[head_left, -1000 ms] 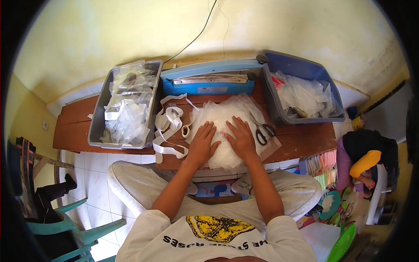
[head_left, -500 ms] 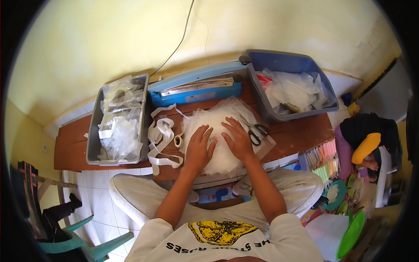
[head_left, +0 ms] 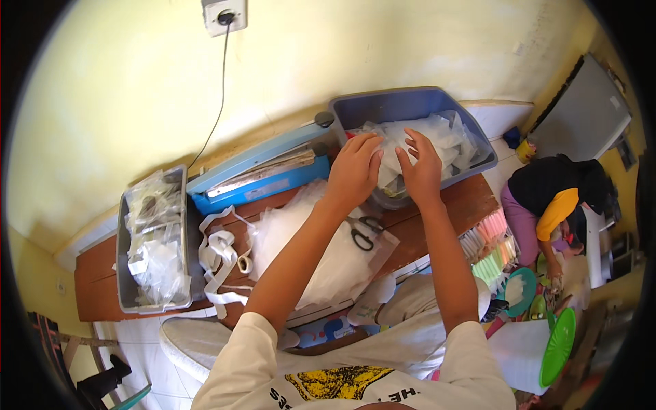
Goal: The person is applying small circular stickers to white plastic items by hand. They take a sticker from a roll, press it onto an item, and then place the item into a plastic bag.
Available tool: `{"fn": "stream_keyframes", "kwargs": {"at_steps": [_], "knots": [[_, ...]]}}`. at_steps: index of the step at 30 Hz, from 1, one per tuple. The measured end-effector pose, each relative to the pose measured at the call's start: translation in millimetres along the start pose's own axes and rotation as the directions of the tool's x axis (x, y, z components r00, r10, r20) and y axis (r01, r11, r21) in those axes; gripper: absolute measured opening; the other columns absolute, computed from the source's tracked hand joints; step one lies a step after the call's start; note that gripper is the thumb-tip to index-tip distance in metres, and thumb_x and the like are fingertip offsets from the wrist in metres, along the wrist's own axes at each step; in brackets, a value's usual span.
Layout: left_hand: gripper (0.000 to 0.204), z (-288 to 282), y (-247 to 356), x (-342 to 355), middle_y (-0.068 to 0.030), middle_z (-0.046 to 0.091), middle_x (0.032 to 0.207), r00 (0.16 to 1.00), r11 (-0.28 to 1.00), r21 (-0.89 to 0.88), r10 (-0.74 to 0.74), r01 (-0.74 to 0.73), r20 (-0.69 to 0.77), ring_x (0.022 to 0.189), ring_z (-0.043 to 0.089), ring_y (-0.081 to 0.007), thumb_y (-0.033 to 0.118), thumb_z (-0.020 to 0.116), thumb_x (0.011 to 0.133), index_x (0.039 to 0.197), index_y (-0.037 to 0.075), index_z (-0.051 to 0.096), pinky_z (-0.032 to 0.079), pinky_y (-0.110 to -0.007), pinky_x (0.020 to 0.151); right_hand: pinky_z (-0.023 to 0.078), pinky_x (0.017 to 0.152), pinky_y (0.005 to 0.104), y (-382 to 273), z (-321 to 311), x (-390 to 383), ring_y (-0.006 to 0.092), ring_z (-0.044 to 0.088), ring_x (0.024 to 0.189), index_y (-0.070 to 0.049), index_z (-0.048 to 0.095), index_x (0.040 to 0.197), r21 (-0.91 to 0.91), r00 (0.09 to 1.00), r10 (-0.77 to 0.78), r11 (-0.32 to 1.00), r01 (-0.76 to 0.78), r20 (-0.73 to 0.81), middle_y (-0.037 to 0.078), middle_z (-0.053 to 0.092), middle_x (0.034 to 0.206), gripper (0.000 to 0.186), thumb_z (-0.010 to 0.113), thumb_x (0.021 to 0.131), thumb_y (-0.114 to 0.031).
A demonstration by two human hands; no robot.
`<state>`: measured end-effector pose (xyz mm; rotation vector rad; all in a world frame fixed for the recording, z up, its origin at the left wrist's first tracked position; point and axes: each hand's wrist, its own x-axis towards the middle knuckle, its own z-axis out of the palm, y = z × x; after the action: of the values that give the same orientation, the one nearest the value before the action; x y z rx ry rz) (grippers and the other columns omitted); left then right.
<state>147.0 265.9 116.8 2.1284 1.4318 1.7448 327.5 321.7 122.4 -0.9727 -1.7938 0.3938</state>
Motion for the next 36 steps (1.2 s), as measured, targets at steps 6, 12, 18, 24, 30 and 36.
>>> {"fn": "stream_keyframes", "kwargs": {"at_steps": [6,12,18,24,30,36], "knots": [[0.028,85,-61,46,-0.0221,0.074,0.126,0.993,0.999,0.024,-0.036,0.033,0.116,0.117,0.069,-0.0452,0.002,0.062,0.1,0.126,-0.001,0.073,0.055,-0.051,0.101,0.051,0.114,0.0502,129,12,45,0.0477,0.063,0.133,-0.001,0.059,0.149,-0.308,0.98,0.064,0.951,-0.004,0.187,0.031,0.065,0.144,0.064,0.085,0.094,-0.021],[0.028,132,-113,57,-0.0289,0.076,0.114,0.98,0.99,0.114,-0.107,0.088,0.17,0.109,0.072,-0.0484,0.001,0.059,0.095,0.115,-0.003,0.078,0.056,-0.055,0.097,0.047,0.122,0.0499,185,26,76,0.0485,0.05,0.15,-0.011,0.044,0.168,-0.561,0.779,0.316,0.826,0.055,0.542,0.034,0.046,0.165,0.081,0.08,0.1,-0.038],[0.028,139,-120,53,-0.0321,0.076,0.104,0.908,0.936,0.237,-0.321,0.26,0.269,0.105,0.074,-0.05,0.006,0.062,0.092,0.11,-0.004,0.08,0.058,-0.056,0.096,0.053,0.114,0.0504,182,29,79,0.0443,0.06,0.14,-0.025,0.055,0.163,-0.664,0.653,0.503,0.748,0.0,0.566,0.028,0.059,0.15,0.074,0.083,0.096,-0.044],[0.03,124,-93,57,-0.0322,0.076,0.11,0.842,0.9,0.303,-0.411,0.313,0.349,0.109,0.074,-0.0498,0.01,0.061,0.096,0.114,0.0,0.082,0.058,-0.056,0.1,0.06,0.103,0.0489,178,31,76,0.04,0.073,0.122,-0.017,0.078,0.134,-0.664,0.668,0.41,0.728,0.17,0.621,0.02,0.072,0.132,0.044,0.085,0.093,-0.032],[0.027,125,-94,54,-0.0308,0.077,0.111,0.875,0.91,0.273,-0.388,0.313,0.29,0.104,0.075,-0.0509,0.009,0.062,0.089,0.104,-0.002,0.081,0.061,-0.058,0.094,0.065,0.089,0.0486,179,38,78,0.0393,0.08,0.103,-0.014,0.084,0.105,-0.722,0.773,0.376,0.676,0.148,0.511,0.02,0.079,0.109,0.013,0.074,0.095,-0.014],[0.026,123,-93,56,-0.0294,0.077,0.11,0.881,0.912,0.295,-0.369,0.283,0.295,0.105,0.075,-0.0491,0.009,0.061,0.089,0.103,-0.002,0.081,0.06,-0.057,0.094,0.064,0.085,0.0501,148,25,82,0.0402,0.079,0.097,-0.018,0.084,0.102,-0.694,0.839,0.332,0.716,0.072,0.431,0.017,0.081,0.107,0.014,0.072,0.096,-0.018]]}}
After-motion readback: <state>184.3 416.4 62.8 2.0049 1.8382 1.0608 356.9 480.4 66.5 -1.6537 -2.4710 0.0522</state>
